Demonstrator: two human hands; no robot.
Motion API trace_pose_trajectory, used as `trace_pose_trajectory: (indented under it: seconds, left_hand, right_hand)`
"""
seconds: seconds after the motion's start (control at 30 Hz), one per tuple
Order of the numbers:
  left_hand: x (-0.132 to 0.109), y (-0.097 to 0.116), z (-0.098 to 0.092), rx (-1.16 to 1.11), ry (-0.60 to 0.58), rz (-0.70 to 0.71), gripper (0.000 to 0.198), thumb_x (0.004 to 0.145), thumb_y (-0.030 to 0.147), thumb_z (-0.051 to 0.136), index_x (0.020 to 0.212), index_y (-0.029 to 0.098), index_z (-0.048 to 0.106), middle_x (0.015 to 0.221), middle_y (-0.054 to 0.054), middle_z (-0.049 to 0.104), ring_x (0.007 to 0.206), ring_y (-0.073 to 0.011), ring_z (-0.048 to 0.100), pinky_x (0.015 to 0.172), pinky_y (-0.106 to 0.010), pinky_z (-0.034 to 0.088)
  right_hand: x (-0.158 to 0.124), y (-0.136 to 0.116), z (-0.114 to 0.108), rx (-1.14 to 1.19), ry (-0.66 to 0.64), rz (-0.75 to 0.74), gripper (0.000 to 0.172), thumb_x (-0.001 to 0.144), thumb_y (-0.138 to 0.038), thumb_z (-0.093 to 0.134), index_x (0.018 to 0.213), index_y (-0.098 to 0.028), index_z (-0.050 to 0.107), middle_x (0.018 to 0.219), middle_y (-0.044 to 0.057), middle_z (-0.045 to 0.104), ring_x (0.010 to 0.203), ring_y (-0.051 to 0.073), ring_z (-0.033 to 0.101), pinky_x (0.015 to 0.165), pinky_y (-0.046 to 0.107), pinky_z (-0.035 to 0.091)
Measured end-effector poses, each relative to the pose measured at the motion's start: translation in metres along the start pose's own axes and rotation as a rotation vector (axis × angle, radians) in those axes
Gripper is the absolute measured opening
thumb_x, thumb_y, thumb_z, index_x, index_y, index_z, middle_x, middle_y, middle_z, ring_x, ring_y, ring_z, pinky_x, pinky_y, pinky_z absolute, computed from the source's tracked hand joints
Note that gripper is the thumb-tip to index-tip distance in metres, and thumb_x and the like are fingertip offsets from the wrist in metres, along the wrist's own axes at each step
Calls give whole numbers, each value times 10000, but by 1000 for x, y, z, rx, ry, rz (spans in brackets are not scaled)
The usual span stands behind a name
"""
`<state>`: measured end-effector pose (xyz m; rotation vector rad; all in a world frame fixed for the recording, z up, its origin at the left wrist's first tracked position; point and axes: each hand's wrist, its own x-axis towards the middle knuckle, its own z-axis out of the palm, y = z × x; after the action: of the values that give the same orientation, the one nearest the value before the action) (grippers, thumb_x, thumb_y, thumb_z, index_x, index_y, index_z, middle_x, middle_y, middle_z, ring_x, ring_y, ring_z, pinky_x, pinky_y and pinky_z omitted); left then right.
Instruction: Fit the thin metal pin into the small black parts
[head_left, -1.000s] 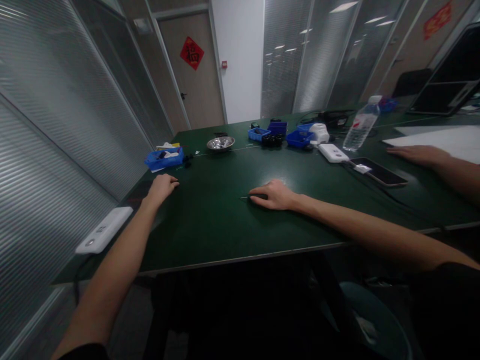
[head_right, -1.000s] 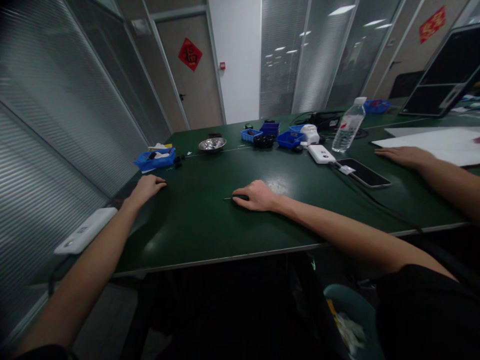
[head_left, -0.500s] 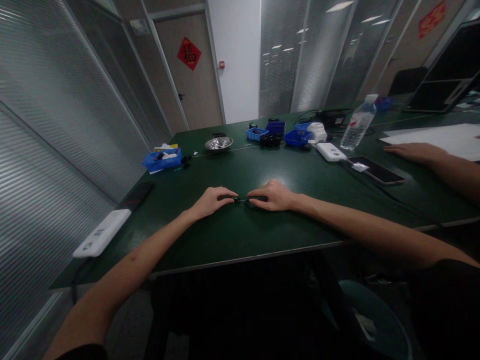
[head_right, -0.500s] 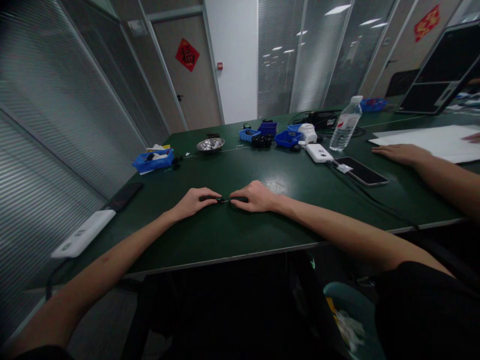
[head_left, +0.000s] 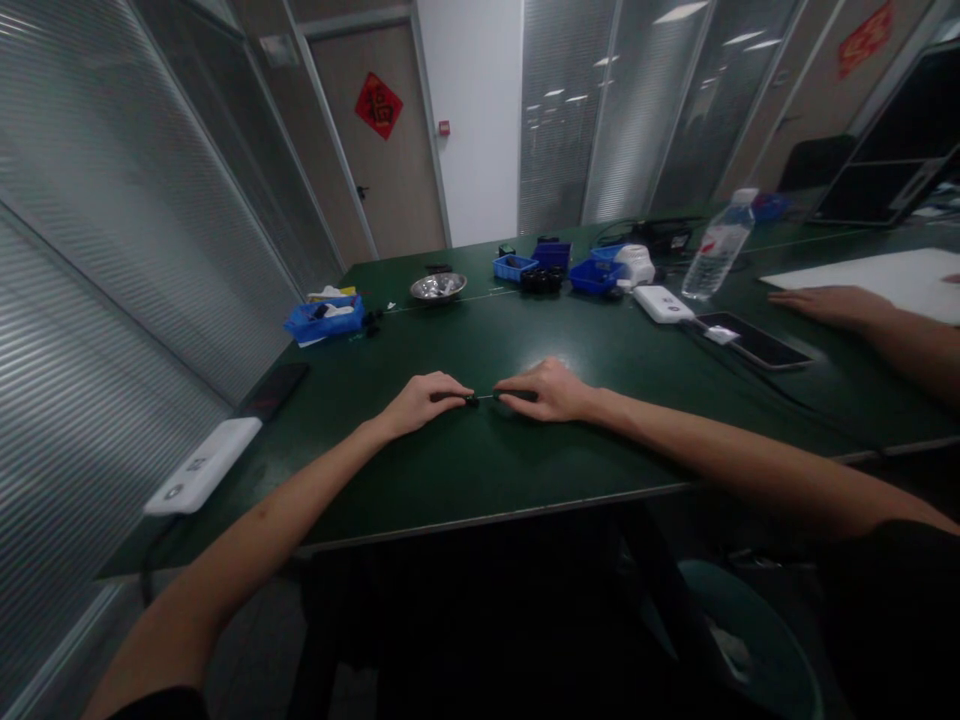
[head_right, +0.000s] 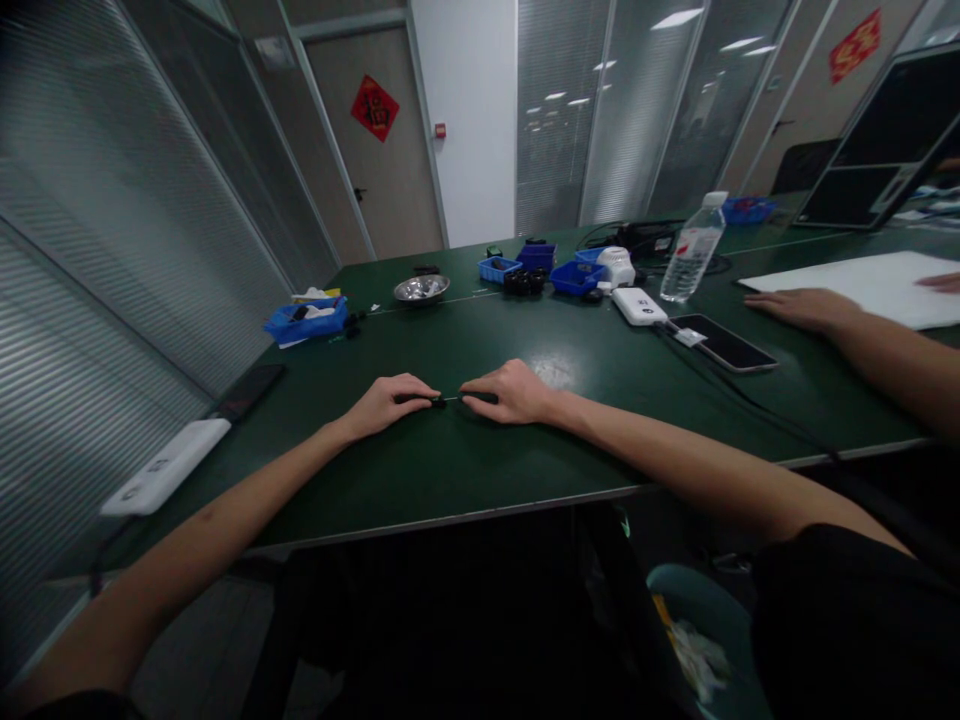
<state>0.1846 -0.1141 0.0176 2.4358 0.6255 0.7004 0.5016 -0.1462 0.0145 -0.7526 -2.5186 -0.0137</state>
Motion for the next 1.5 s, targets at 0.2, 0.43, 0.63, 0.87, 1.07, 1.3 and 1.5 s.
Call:
trace_pose_trajectory:
  seconds: [0.2,0.43,0.63,0.87,1.07,1.3,1.5]
  left_hand:
    - [-2,-1,0,-24,-8,-17,279,1039,317,654,1276,243,781,1200,-92,773,1080,-222,689,964,-388,544]
    - [-1,-3,-2,-52,-35,-25,267,1045,322,645,1260,257,789,1197,-85,772,1085,-220,689,967,-385,539]
    - [0,2,2,-45,-31,-13,276,1039,349,655,1261,255,791,1192,-93,767,1082,-227,682,966,-390,535]
    - [2,0,5,-142,-71,-93,307,1046,366,640,1279,227,783,1171,-95,761,1056,-217,699,943,-360,537]
    - [3,8,7,-63,-71,-33,294,1047,343,636,1281,236,777,1160,-96,753,1066,-226,680,963,-389,539]
    - [0,13,14,141,-42,96,343,1086,307,552,1375,235,722,1224,-117,718,1152,-252,629,1027,-441,512]
    - [5,7,7,-64,-151,10,342,1091,371,543,1307,215,757,1095,-91,720,1040,-222,650,957,-366,510]
  right_hand:
    - [1,-4,-2,-14,7,-30,417,1088,-422,502,1269,-162,774,981,89,822,689,158,714,644,281,469]
    - [1,-4,-2,-25,7,-50,417,1096,-411,502,1302,-153,756,1006,93,819,714,164,720,657,284,470]
    - [2,-1,0,-56,-26,-100,430,1112,-427,482,1350,-166,728,1047,102,811,757,174,729,676,285,475]
    - [2,-4,0,-178,-28,-181,448,1131,-423,441,1393,-153,685,907,81,772,701,158,667,617,279,414]
    - [2,-4,2,-180,-20,-188,445,1128,-425,433,1369,-159,697,895,82,774,667,152,654,594,276,401]
    - [1,-2,3,-128,-38,-141,439,1130,-424,432,1354,-161,703,942,85,794,686,152,672,618,278,418]
    - [2,-9,2,-277,-20,-246,431,1130,-414,433,1365,-161,689,817,57,734,640,145,602,591,284,376]
